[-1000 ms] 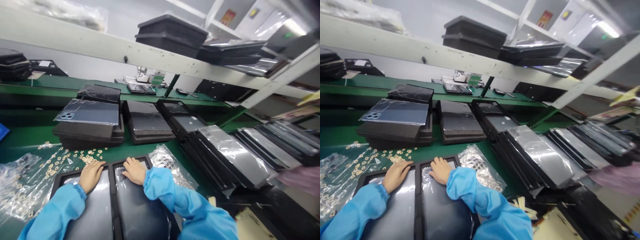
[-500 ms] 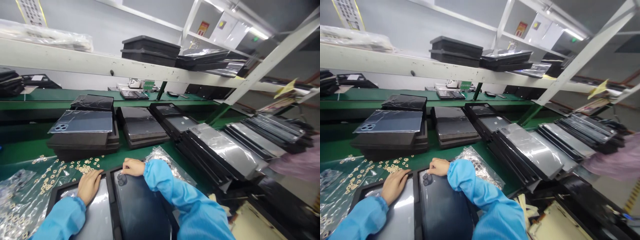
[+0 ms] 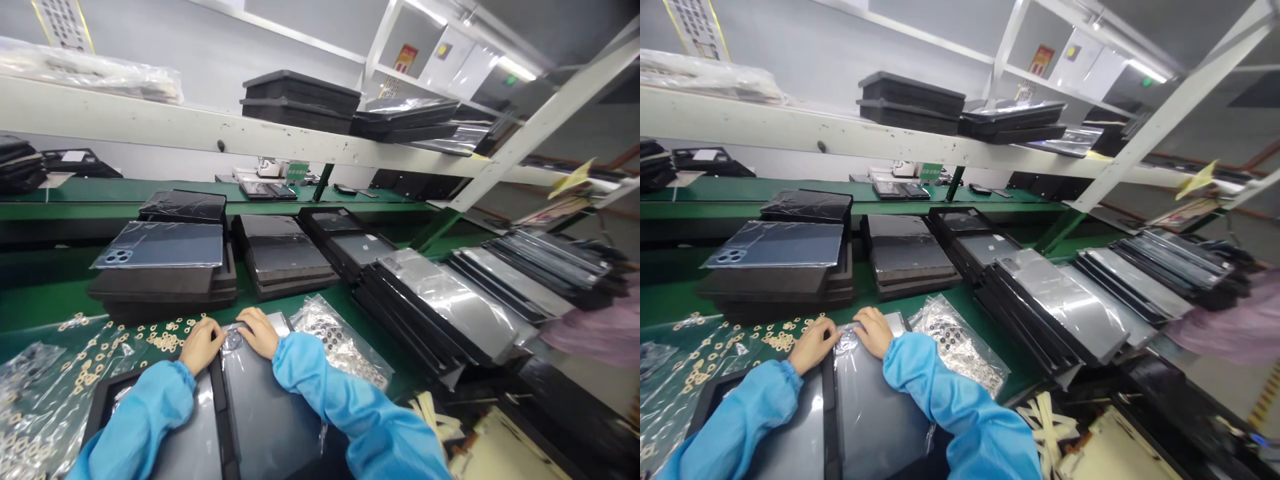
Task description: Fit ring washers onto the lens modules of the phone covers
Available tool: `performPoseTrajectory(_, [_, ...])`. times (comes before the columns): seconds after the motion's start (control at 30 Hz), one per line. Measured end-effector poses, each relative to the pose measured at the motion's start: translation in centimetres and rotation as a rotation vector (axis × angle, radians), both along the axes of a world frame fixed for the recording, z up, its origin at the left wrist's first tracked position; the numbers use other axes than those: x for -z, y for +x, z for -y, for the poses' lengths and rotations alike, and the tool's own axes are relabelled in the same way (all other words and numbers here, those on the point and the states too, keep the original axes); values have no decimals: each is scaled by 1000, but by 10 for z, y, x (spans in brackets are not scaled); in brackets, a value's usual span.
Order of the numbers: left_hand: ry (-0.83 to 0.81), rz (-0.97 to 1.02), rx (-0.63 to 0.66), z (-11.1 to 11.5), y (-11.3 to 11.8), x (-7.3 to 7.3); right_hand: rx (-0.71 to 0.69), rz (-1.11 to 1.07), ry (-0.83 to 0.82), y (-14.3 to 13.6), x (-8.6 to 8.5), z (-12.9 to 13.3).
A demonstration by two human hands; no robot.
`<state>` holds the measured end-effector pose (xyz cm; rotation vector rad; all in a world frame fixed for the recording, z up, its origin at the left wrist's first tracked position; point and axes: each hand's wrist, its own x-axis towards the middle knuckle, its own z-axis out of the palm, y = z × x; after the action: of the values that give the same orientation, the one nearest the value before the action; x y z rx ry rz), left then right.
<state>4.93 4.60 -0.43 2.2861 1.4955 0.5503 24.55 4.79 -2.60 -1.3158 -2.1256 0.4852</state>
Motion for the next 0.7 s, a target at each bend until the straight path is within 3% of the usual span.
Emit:
performPoseTrajectory(0.17, [109, 53, 148, 30, 15, -5, 60, -155, 154, 15, 8, 32])
performPoseTrajectory(0.37, [54, -19, 209, 39, -2, 19, 395, -150, 199, 23, 20, 63])
performPoseTrajectory(0.43, [39, -41, 255, 42, -4, 23, 450, -100, 199, 19, 20, 66])
performPoseTrajectory(0.57, [39, -69, 421, 62, 7, 25, 423, 11, 268, 20, 3, 60])
performPoseTrajectory(0.7, [59, -90, 501, 73, 28, 27, 386, 45, 448, 34, -43, 37])
